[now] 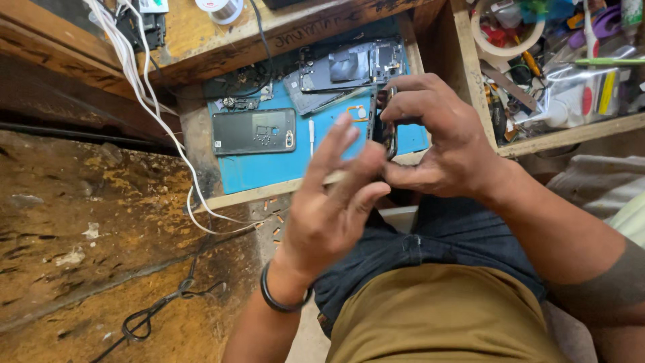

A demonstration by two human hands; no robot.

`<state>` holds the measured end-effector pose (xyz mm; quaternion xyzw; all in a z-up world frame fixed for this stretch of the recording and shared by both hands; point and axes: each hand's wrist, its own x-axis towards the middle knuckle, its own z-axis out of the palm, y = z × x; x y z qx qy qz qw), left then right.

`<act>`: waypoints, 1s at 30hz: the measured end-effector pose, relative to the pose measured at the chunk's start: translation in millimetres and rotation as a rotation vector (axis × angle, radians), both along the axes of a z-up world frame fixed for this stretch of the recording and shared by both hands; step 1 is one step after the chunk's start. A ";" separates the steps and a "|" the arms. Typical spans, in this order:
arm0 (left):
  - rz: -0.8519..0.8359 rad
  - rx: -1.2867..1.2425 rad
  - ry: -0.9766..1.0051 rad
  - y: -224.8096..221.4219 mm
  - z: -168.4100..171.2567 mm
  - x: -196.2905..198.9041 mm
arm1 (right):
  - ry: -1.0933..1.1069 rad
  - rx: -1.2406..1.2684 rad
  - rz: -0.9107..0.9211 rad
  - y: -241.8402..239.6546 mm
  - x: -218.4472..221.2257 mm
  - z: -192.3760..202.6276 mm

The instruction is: The person disassembles a smartphone by prying open the back cover and removing internal components. They use a metal tool to carefully separate the casing and then use tweezers to manipulate small parts inside the device.

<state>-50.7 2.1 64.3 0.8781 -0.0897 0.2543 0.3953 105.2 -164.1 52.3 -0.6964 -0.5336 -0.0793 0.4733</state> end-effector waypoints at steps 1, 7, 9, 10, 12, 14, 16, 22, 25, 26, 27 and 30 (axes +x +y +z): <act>-0.002 -0.044 0.022 4.2 -0.2 1.7 | -0.006 0.002 0.012 -1.0 0.7 -0.2; -0.319 -0.385 0.277 43.7 -8.2 39.5 | 0.024 -0.037 0.088 -0.8 2.7 6.5; -0.371 -0.420 0.316 47.3 -12.9 47.9 | 0.050 -0.062 0.123 -1.7 5.2 10.3; -0.385 -0.435 0.333 47.8 -15.1 51.2 | 0.039 -0.080 0.129 -2.2 7.4 12.1; -0.364 -0.453 0.347 46.9 -18.8 55.6 | 0.017 -0.118 0.139 -3.5 11.7 14.6; -0.376 -0.449 0.344 49.7 -20.3 58.8 | 0.011 -0.142 0.139 -3.6 13.4 14.9; -0.374 -0.447 0.343 51.3 -22.3 58.7 | 0.000 -0.158 0.148 -2.9 15.1 13.3; -0.393 -0.445 0.312 54.3 -29.6 53.6 | -0.028 -0.171 0.232 -4.4 24.4 8.3; -0.399 -0.427 0.304 55.7 -29.9 52.4 | -0.032 -0.168 0.247 -4.4 25.8 5.3; -0.393 -0.419 0.305 55.7 -29.4 51.5 | -0.061 -0.156 0.245 -4.5 26.2 4.4; -0.381 -0.404 0.307 55.7 -28.9 51.4 | -0.093 -0.142 0.244 -4.4 26.8 3.9; -0.339 -0.348 0.317 55.1 -27.2 51.8 | -0.122 -0.121 0.234 -7.7 25.4 3.3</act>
